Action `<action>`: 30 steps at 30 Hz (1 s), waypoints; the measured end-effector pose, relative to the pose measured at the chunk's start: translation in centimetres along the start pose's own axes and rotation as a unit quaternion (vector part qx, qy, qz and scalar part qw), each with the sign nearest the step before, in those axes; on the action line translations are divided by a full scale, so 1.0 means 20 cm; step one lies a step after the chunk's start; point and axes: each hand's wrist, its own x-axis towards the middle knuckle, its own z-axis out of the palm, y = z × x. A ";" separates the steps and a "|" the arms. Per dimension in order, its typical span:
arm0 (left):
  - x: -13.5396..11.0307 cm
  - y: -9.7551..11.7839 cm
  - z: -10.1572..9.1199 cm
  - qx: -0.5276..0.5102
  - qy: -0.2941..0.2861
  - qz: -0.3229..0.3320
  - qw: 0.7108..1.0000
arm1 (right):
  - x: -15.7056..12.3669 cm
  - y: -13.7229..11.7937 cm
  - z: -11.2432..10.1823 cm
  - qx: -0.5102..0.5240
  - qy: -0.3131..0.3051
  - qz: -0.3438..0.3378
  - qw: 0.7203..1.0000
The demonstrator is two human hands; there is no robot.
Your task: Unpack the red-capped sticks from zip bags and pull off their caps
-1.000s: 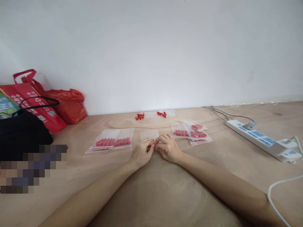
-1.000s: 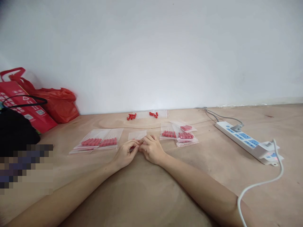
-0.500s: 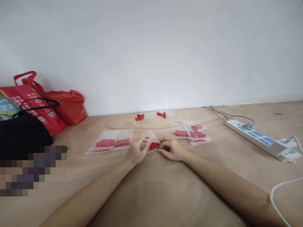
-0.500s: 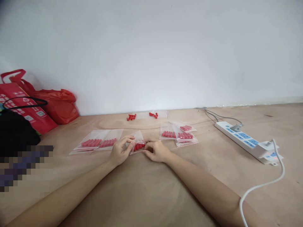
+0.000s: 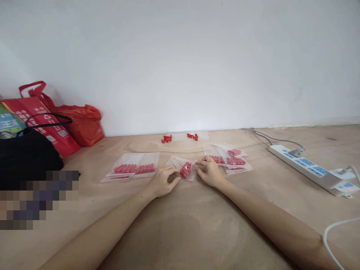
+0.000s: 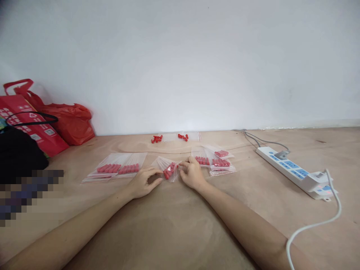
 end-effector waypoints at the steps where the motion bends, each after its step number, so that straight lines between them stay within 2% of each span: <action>1: 0.00 0.01 0.00 0.001 -0.002 0.008 1.000 | 0.00 -0.01 -0.01 0.006 -0.020 -0.006 1.000; 4: 0.00 0.00 0.00 -0.008 -0.007 0.033 0.999 | 0.00 -0.04 -0.02 0.049 -0.071 -0.025 0.996; 8: 0.00 -0.02 0.01 -0.015 -0.015 0.074 0.997 | 0.01 -0.05 -0.01 0.075 -0.103 -0.017 0.992; 11: 0.00 -0.02 0.01 0.022 0.022 0.073 0.997 | 0.01 -0.01 -0.02 0.086 -0.134 0.005 0.987; 14: 0.00 -0.01 0.00 0.036 0.059 0.058 0.996 | 0.03 0.01 -0.05 0.130 -0.170 -0.023 0.977; 19: -0.02 -0.04 0.00 0.009 -0.013 0.054 0.998 | 0.05 0.01 -0.10 0.213 -0.240 -0.087 0.943; 23: -0.03 -0.04 0.01 -0.022 -0.061 0.017 0.998 | 0.05 -0.03 -0.10 0.168 -0.233 -0.064 0.956; 27: -0.03 -0.02 0.00 -0.032 -0.040 -0.012 0.999 | 0.03 -0.09 -0.08 0.079 -0.197 -0.030 0.977; 30: -0.02 -0.02 0.01 -0.027 -0.020 -0.017 0.999 | 0.03 -0.12 -0.08 0.081 -0.215 -0.011 0.973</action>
